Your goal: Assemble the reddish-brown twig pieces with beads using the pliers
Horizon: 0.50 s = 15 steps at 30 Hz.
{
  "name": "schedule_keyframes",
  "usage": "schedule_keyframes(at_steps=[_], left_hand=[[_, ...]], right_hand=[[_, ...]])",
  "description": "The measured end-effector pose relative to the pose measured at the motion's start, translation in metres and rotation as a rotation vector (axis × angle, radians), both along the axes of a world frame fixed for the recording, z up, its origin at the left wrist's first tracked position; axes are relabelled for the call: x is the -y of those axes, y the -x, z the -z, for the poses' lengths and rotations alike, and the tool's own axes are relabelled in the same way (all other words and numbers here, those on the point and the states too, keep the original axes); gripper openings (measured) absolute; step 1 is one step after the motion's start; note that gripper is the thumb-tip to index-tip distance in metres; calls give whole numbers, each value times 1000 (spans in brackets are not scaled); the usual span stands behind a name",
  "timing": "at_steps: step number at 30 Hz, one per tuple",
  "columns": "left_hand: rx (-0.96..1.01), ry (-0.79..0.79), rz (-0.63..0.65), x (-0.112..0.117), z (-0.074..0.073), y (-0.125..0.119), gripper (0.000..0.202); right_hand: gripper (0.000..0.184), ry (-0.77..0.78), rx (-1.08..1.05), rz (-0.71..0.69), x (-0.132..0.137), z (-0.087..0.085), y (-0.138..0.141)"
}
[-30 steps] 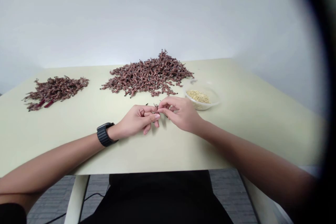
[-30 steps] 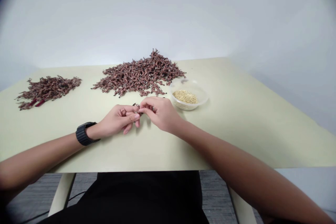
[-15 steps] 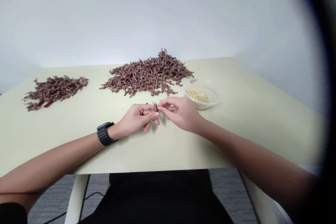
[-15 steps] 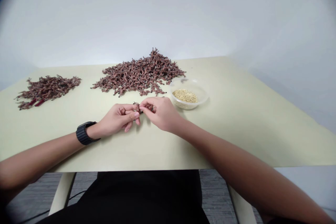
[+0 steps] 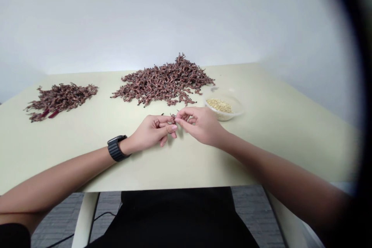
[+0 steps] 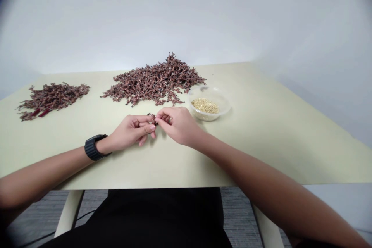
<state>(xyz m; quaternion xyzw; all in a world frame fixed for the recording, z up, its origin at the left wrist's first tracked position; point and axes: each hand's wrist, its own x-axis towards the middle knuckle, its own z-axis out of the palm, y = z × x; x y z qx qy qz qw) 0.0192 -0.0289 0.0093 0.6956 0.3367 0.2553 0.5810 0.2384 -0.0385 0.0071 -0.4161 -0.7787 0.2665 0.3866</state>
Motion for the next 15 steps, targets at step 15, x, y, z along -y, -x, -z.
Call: schedule_keyframes(at_steps=[15], left_hand=[[-289,-676,-60,1,5,8,34]], right_hand=[[22,579,-302,-34,4,-6,5]])
